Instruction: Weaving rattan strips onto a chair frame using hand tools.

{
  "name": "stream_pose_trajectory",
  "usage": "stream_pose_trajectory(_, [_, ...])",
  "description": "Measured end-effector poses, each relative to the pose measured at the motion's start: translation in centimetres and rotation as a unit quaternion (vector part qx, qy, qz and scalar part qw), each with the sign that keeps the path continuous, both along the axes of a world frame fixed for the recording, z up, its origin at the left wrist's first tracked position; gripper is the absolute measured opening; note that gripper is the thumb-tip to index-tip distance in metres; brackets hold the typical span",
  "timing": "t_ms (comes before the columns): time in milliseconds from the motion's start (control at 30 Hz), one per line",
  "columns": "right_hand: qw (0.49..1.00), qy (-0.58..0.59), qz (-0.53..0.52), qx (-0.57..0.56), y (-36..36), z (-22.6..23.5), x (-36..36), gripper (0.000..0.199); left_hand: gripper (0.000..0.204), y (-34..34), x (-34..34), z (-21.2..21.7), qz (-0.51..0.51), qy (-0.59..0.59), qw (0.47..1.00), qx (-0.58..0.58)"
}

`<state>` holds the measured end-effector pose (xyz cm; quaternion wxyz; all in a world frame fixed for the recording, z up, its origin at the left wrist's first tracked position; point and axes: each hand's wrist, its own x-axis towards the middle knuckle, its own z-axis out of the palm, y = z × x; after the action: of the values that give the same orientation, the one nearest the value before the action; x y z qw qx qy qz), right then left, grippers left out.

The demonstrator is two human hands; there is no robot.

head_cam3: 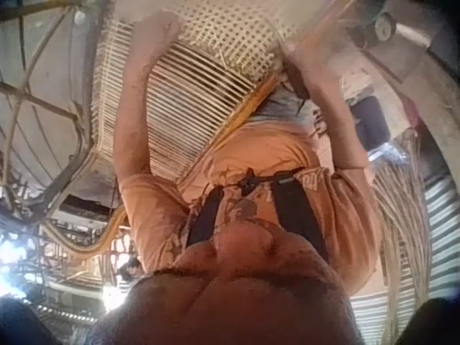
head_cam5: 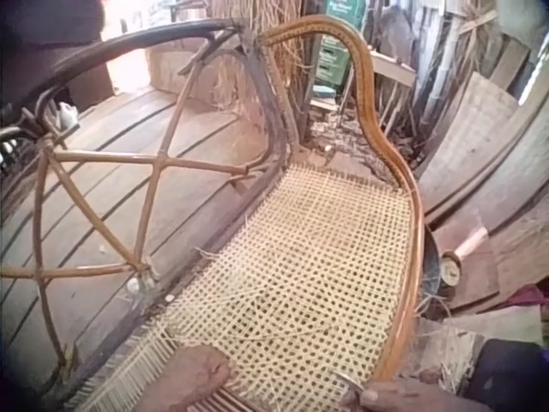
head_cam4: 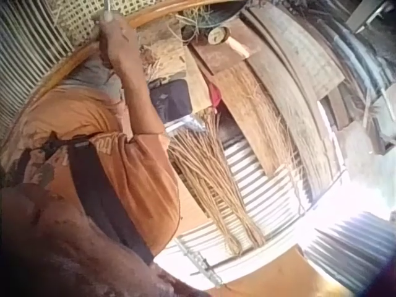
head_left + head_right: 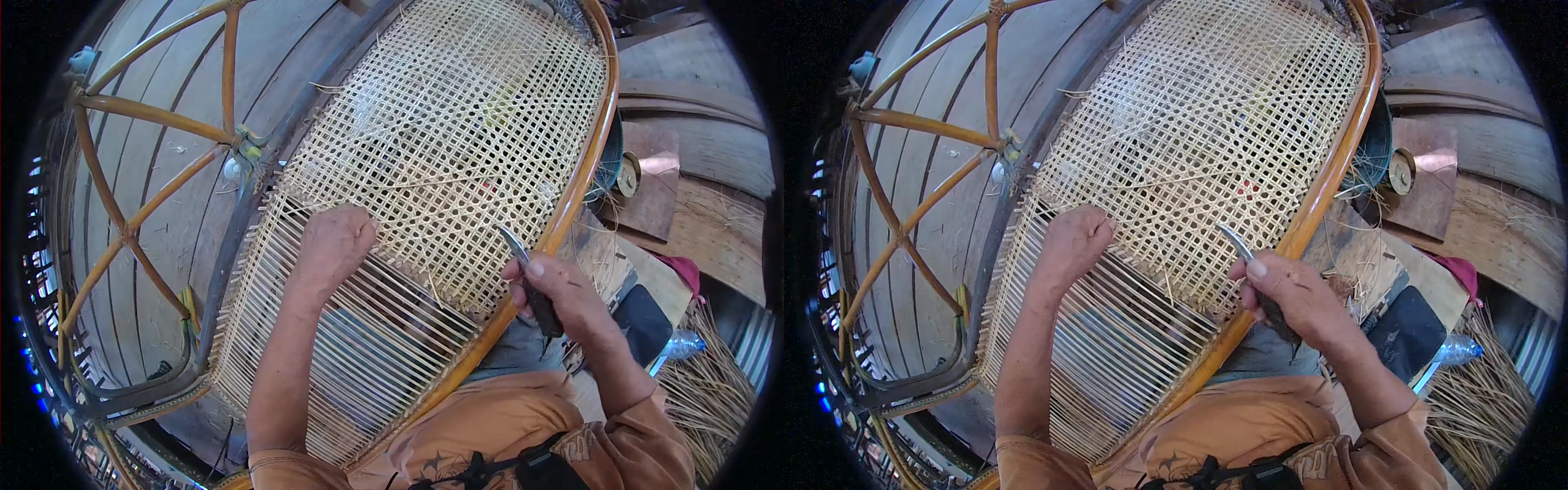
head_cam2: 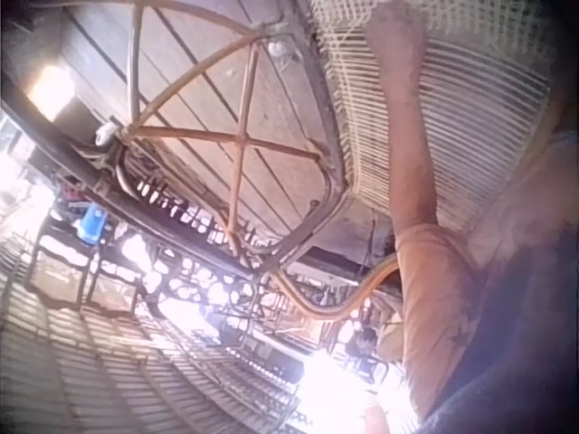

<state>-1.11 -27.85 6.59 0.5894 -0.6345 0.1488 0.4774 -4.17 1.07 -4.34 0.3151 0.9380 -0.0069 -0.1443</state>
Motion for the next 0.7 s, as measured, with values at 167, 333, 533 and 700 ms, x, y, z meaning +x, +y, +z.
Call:
stream_pose_trajectory(167, [0.834, -0.31, 0.364, -0.275, 2.1, 0.8, 4.4, 0.03, 0.025, 0.2, 0.2, 0.1, -0.002, 0.014, 1.0, -0.024])
stream_pose_trajectory(333, [0.673, -0.378, 0.545, -0.327, 4.4, -2.2, 7.6, 0.027, 0.025, 0.3, 0.5, 0.1, -0.011, 0.027, 0.999, -0.037])
stream_pose_trajectory(533, [0.626, -0.416, 0.575, -0.323, 5.9, -2.7, 7.5, 0.029, 0.026, 0.1, 1.0, 0.4, -0.035, 0.069, 0.997, -0.001])
stream_pose_trajectory(700, [0.628, -0.45, 0.559, -0.301, 5.4, -2.0, 6.4, 0.027, 0.029, 0.1, 0.3, 1.1, -0.032, 0.071, 0.996, 0.041])
